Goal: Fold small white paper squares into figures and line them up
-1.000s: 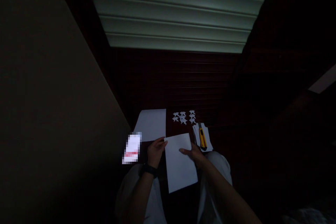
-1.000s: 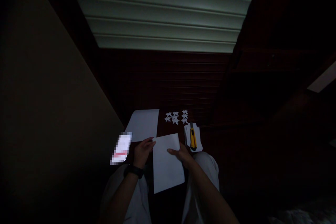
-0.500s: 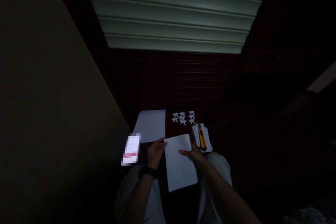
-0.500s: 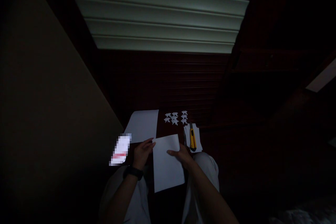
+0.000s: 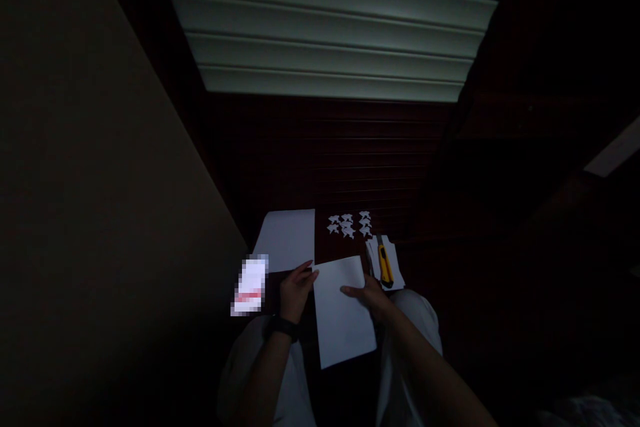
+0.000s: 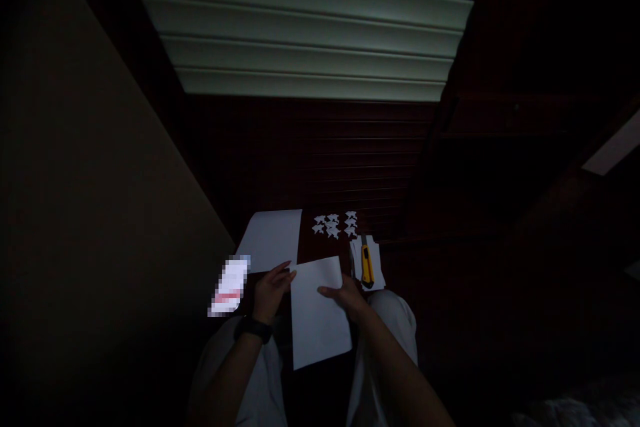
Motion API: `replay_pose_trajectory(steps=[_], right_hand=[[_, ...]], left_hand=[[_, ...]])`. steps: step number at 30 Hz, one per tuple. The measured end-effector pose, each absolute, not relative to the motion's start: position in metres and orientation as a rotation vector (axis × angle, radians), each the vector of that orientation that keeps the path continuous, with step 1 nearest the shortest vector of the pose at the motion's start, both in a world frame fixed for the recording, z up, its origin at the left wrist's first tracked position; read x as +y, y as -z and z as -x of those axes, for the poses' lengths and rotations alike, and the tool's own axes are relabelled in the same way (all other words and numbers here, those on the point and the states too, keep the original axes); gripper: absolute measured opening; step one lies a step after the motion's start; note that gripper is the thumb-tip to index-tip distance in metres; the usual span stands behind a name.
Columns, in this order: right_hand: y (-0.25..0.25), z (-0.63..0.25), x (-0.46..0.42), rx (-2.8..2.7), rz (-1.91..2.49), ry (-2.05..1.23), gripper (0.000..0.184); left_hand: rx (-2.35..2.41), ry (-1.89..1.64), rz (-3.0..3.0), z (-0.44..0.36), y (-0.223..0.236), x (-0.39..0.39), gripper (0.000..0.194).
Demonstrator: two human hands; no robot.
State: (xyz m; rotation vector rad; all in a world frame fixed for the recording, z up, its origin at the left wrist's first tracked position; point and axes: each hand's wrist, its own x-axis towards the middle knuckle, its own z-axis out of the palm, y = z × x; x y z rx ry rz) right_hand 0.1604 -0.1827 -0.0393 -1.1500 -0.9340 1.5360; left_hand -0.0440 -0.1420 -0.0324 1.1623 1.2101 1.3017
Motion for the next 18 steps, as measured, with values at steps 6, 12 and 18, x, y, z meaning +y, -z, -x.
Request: replay_pose_trajectory(steps=[6, 12, 18], right_hand=[[0.0400, -0.1606, -0.1820, -0.916, 1.159, -1.548, 0.055], [0.0370, -0.1597, -0.1832, -0.922, 1.145, -1.546, 0.055], [0.0372, -0.1601, -0.1823, -0.910, 1.169, -1.533, 0.058]], left_hand=[[1.223, -1.304, -1.150, 0.0447, 0.0305, -0.1427, 0.053], [1.216, -1.296, -1.154, 0.0446, 0.0319, -0.1427, 0.049], [1.220, -1.279, -1.172, 0.0465, 0.0345, -0.1408, 0.047]])
